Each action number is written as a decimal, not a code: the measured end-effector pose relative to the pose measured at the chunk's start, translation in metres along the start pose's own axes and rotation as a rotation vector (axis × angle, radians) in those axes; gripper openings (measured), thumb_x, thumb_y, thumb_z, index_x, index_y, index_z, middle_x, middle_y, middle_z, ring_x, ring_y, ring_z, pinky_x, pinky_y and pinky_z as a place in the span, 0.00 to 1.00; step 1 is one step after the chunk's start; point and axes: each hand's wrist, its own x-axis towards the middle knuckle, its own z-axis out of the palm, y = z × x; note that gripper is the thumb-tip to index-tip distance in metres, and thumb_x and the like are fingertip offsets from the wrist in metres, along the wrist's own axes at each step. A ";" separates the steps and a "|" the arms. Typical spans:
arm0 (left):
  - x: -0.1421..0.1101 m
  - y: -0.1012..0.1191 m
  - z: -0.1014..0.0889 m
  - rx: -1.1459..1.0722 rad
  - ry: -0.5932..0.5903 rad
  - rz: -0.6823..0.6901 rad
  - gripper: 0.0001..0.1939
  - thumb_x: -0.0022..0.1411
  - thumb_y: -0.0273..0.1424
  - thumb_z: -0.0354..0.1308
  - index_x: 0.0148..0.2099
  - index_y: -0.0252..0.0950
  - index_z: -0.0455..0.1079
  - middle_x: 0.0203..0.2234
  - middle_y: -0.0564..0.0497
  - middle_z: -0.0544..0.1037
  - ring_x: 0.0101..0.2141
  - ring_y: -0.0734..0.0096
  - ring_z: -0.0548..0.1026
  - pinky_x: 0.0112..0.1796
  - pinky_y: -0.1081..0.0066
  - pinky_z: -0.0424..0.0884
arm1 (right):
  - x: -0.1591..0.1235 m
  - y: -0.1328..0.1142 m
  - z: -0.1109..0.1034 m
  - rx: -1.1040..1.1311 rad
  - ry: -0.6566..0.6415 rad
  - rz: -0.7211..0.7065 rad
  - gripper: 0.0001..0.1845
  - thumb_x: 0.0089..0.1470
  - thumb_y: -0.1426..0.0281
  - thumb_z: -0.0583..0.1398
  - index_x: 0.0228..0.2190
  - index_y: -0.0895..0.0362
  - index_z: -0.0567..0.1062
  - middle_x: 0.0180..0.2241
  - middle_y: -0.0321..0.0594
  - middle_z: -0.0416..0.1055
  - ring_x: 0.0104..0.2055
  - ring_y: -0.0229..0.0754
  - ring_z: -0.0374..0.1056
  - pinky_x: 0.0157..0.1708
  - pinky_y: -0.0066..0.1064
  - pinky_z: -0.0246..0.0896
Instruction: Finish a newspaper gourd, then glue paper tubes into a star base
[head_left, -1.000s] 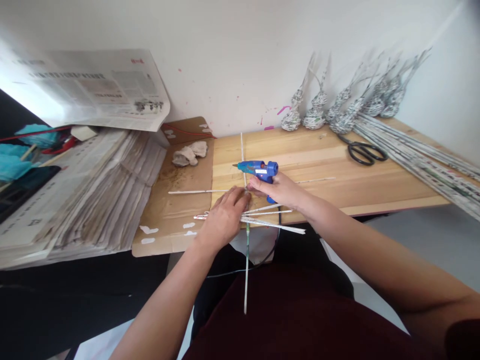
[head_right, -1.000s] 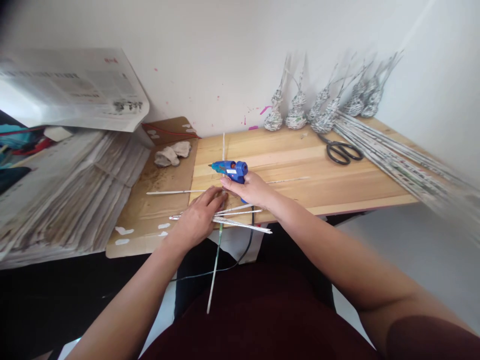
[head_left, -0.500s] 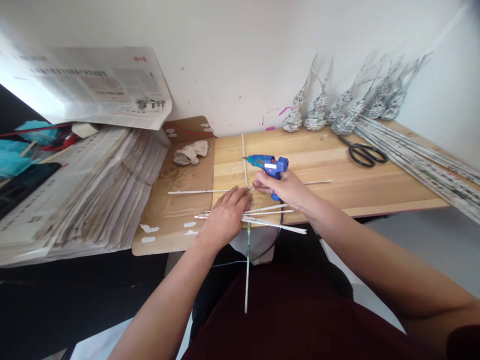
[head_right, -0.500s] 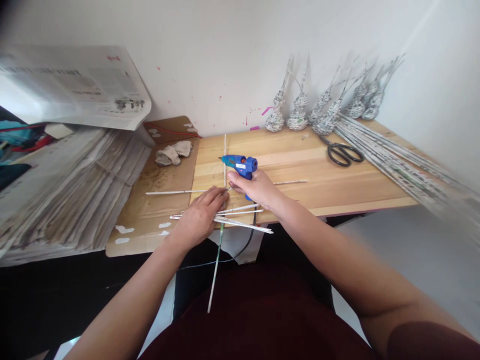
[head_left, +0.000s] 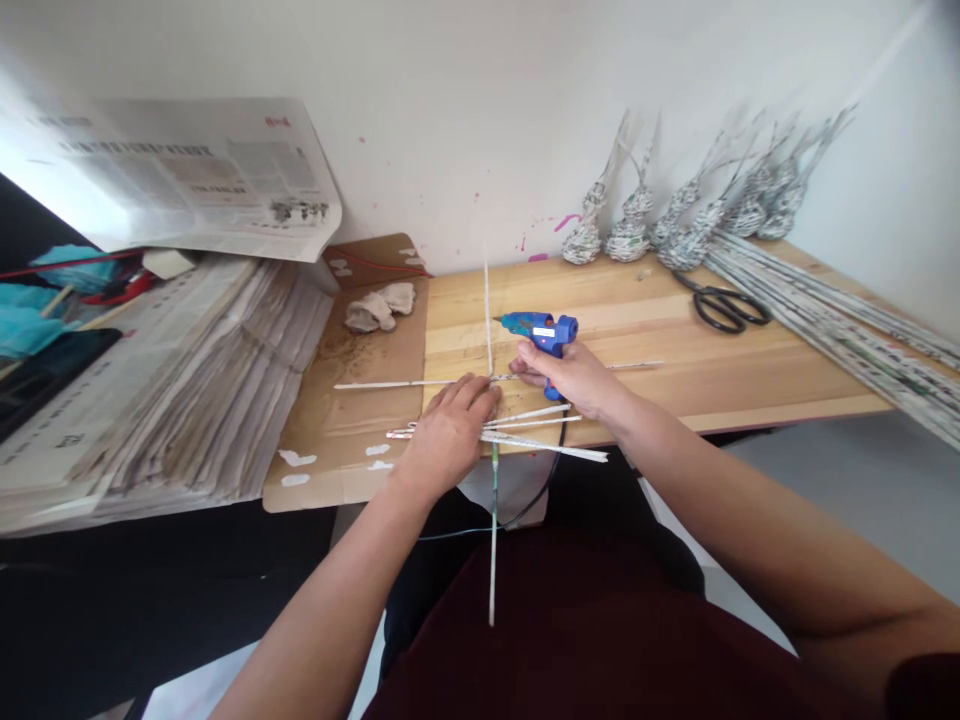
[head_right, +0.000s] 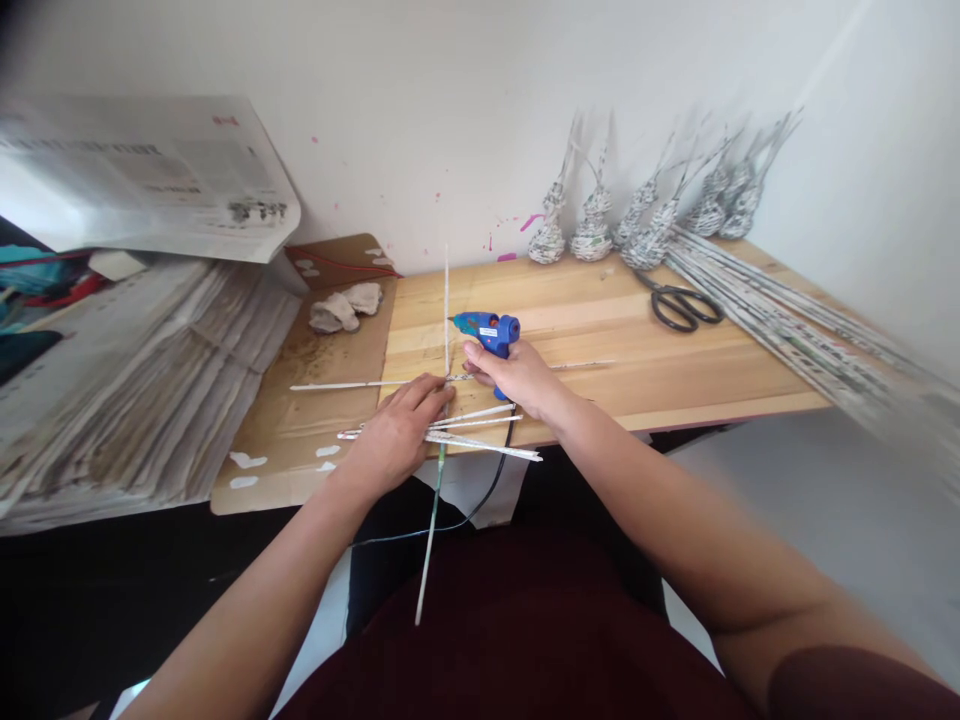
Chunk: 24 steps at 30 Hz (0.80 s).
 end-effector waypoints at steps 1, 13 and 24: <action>0.000 0.000 0.000 -0.001 0.000 -0.004 0.21 0.69 0.26 0.47 0.62 0.37 0.64 0.60 0.41 0.68 0.61 0.56 0.64 0.60 0.52 0.63 | 0.000 0.000 0.000 0.005 0.004 0.009 0.15 0.48 0.58 0.70 0.31 0.55 0.78 0.33 0.39 0.78 0.41 0.41 0.76 0.54 0.42 0.71; 0.003 0.005 -0.008 0.015 -0.054 0.000 0.24 0.65 0.19 0.45 0.62 0.35 0.63 0.63 0.42 0.67 0.63 0.56 0.63 0.61 0.52 0.61 | -0.003 0.004 -0.001 0.008 -0.007 -0.061 0.16 0.47 0.57 0.71 0.32 0.55 0.78 0.32 0.36 0.76 0.40 0.39 0.75 0.55 0.42 0.70; 0.010 -0.009 -0.019 -0.322 -0.107 -0.204 0.39 0.55 0.15 0.46 0.68 0.42 0.57 0.59 0.50 0.73 0.57 0.64 0.71 0.58 0.63 0.66 | -0.001 0.007 -0.003 -0.043 0.048 -0.059 0.18 0.42 0.56 0.72 0.30 0.55 0.78 0.31 0.37 0.77 0.38 0.44 0.76 0.47 0.42 0.73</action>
